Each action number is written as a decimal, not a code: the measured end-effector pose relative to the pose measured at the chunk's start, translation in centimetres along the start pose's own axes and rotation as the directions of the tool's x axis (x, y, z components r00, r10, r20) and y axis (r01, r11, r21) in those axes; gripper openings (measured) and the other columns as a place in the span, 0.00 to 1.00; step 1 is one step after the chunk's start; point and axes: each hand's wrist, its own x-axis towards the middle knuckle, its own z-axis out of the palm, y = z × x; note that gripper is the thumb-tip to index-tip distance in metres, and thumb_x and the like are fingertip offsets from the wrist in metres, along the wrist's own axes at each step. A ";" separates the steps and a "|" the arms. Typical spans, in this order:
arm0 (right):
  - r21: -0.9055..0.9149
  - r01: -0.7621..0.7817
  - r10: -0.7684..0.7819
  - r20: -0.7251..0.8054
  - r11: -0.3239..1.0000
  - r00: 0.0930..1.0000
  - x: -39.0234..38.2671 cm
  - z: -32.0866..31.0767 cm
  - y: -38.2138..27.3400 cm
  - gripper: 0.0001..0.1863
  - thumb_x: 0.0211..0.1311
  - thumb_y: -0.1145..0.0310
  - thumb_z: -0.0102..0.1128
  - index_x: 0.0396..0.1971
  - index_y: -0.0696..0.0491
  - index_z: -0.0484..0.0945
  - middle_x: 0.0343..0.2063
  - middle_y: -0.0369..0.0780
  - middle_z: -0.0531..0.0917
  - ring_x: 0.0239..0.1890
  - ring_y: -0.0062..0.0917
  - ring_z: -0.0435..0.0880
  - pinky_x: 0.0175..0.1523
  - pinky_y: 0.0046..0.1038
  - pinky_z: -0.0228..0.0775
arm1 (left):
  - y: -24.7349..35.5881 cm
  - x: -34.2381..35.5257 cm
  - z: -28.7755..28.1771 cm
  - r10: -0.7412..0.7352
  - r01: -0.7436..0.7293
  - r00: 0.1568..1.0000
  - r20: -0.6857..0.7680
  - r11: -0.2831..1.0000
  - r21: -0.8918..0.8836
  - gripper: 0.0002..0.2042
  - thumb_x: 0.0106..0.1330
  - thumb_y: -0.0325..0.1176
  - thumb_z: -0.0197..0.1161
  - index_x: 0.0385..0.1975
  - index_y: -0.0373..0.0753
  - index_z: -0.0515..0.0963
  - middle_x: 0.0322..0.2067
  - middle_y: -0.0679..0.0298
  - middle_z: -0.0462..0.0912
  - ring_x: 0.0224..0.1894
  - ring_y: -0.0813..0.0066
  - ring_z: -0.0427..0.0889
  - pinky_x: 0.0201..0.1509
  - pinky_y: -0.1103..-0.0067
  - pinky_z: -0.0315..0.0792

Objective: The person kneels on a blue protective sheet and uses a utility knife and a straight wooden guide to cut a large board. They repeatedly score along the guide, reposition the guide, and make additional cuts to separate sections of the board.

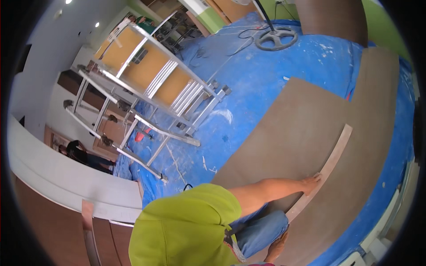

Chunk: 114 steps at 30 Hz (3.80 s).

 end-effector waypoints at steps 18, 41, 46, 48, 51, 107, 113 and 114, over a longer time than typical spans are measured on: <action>-0.203 0.232 -0.279 -0.247 0.951 0.928 3.6 -10.2 -7.9 0.28 0.71 0.66 0.51 0.70 0.51 0.65 0.60 0.52 0.77 0.56 0.50 0.81 0.58 0.44 0.73 | -7.8 -31.6 11.3 -0.290 0.178 0.934 -0.207 0.884 -0.433 0.40 0.62 0.53 0.67 0.68 0.31 0.65 0.68 0.41 0.64 0.70 0.45 0.65 0.72 0.60 0.64; -0.255 0.306 -0.368 -0.253 0.918 0.895 -4.5 -9.8 -7.1 0.28 0.69 0.66 0.53 0.69 0.49 0.66 0.60 0.51 0.78 0.56 0.50 0.80 0.58 0.45 0.72 | -1.7 -34.8 14.0 -0.445 0.474 0.881 0.162 0.829 -0.297 0.46 0.70 0.61 0.52 0.77 0.37 0.44 0.77 0.46 0.43 0.78 0.48 0.47 0.78 0.55 0.51; -0.263 0.303 -0.363 -0.224 0.916 0.904 -5.1 -7.7 -7.4 0.28 0.69 0.66 0.53 0.69 0.49 0.66 0.60 0.51 0.78 0.56 0.50 0.80 0.58 0.45 0.72 | -1.7 -35.5 13.4 -0.467 0.513 0.858 0.216 0.808 -0.290 0.45 0.71 0.62 0.50 0.78 0.40 0.41 0.78 0.47 0.38 0.79 0.47 0.42 0.79 0.53 0.46; -0.266 0.301 -0.360 -0.212 0.916 0.909 -5.2 -6.8 -7.8 0.28 0.69 0.66 0.54 0.69 0.48 0.66 0.60 0.51 0.78 0.56 0.50 0.80 0.58 0.45 0.72 | -2.0 -35.7 13.7 -0.459 0.502 0.865 0.204 0.810 -0.303 0.45 0.71 0.62 0.50 0.78 0.41 0.41 0.78 0.47 0.38 0.79 0.46 0.41 0.79 0.53 0.46; -0.269 0.296 -0.350 -0.182 0.917 0.919 -5.5 -4.8 -8.7 0.28 0.69 0.66 0.54 0.69 0.48 0.66 0.60 0.51 0.78 0.56 0.50 0.80 0.58 0.45 0.72 | -2.9 -35.9 15.0 -0.433 0.467 0.884 0.176 0.817 -0.337 0.45 0.71 0.62 0.50 0.78 0.41 0.41 0.78 0.47 0.38 0.79 0.46 0.41 0.79 0.53 0.46; -0.114 0.222 -0.235 -0.122 0.968 0.964 1.8 -1.2 -8.9 0.26 0.68 0.72 0.56 0.65 0.53 0.68 0.50 0.54 0.82 0.50 0.51 0.82 0.55 0.42 0.73 | -0.9 -30.1 11.2 -0.633 0.594 0.774 -0.035 0.743 -0.307 0.39 0.68 0.53 0.60 0.75 0.41 0.55 0.67 0.36 0.60 0.63 0.35 0.69 0.59 0.46 0.70; -0.101 0.235 -0.248 -0.141 0.967 0.958 2.2 -0.3 -7.2 0.25 0.68 0.71 0.56 0.64 0.53 0.68 0.48 0.54 0.82 0.47 0.51 0.83 0.53 0.43 0.73 | -1.3 -30.2 12.7 -0.654 0.618 0.754 -0.065 0.739 -0.268 0.39 0.68 0.54 0.59 0.75 0.42 0.55 0.68 0.39 0.61 0.63 0.35 0.69 0.57 0.43 0.69; -0.102 0.236 -0.250 -0.153 0.966 0.956 2.3 -0.1 -7.1 0.24 0.68 0.70 0.56 0.64 0.53 0.69 0.48 0.54 0.82 0.47 0.51 0.83 0.52 0.43 0.73 | -1.0 -30.2 12.2 -0.654 0.626 0.755 -0.051 0.741 -0.244 0.39 0.68 0.54 0.59 0.75 0.42 0.55 0.68 0.39 0.61 0.63 0.36 0.69 0.58 0.43 0.69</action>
